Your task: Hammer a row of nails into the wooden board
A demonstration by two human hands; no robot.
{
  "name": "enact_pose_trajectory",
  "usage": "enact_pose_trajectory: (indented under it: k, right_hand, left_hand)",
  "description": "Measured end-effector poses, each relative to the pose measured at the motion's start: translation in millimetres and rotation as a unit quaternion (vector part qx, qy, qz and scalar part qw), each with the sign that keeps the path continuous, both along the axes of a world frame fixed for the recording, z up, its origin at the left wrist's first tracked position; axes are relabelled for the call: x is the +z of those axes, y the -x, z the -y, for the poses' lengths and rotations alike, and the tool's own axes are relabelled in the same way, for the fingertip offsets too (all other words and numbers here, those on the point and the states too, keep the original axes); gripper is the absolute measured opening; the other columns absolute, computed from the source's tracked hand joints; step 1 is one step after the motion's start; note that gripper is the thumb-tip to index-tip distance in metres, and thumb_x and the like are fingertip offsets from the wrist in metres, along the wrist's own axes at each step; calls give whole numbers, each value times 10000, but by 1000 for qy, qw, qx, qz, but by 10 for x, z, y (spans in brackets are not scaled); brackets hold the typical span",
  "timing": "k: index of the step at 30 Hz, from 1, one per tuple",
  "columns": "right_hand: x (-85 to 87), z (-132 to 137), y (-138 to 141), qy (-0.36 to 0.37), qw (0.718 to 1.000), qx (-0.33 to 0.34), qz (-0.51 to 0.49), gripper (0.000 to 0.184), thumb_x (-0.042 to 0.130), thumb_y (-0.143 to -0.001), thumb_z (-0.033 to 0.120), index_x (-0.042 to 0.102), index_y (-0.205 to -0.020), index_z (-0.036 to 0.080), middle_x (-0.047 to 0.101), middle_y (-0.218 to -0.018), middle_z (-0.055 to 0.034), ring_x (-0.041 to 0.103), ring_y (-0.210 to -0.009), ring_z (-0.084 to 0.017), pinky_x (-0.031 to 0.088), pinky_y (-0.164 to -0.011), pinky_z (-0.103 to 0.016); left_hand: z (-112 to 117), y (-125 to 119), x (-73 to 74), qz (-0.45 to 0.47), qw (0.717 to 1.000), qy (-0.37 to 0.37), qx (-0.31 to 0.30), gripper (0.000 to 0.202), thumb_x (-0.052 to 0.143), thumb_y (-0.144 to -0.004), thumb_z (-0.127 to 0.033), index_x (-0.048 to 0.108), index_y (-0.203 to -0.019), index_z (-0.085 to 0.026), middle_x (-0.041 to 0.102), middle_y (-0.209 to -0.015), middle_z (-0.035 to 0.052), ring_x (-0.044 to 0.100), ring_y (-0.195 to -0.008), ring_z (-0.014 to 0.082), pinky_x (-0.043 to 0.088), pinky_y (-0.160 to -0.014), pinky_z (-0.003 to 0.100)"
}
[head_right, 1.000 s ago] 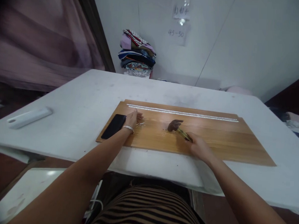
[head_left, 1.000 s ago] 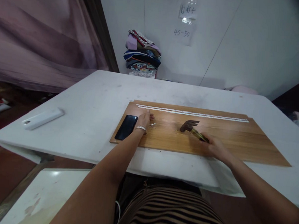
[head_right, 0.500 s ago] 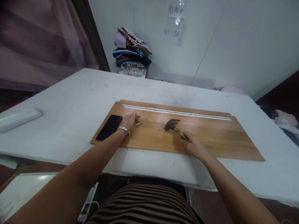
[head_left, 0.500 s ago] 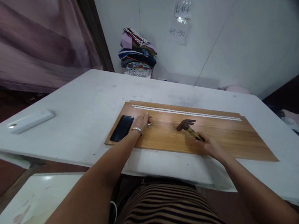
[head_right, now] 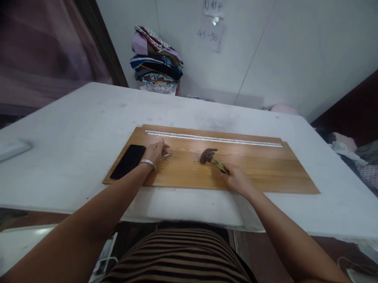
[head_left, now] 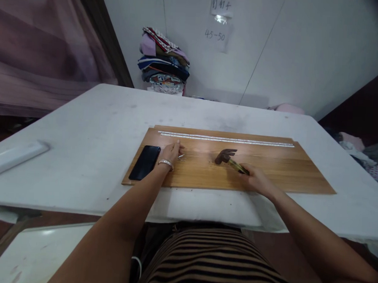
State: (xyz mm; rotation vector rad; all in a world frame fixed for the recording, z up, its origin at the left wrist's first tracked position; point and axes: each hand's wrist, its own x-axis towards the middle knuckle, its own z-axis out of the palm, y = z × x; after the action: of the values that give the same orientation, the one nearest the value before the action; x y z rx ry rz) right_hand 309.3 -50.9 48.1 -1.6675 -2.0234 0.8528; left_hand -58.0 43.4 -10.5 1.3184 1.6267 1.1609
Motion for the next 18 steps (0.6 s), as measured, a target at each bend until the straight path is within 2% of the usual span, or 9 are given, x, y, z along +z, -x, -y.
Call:
enact_pose_trajectory:
  k: [9,18]
  right_hand:
    - [96,-29,-13,-8,1000,5,-4,240,605,-882,294,769,-1043,225,804,-962,-61,718,-889,-270,551,-809,-360]
    - [4,-16,9,-11,1000,6,5,289,586,-900,315,784,-1091,225,815,-981,-78,713,-879,-274,544,-797,-371]
  left_hand:
    - [-27,31,-68,3,1000,-3,0,695,479,-958,-787,758,-745,-188,727,-670,73,705,-679,217,591,-711,353]
    - [-33,80,-105,-30,999,2,-10,609,503,-959,-700,784,-780,-190,750,-715,79,727,-719,234,599,-726,353]
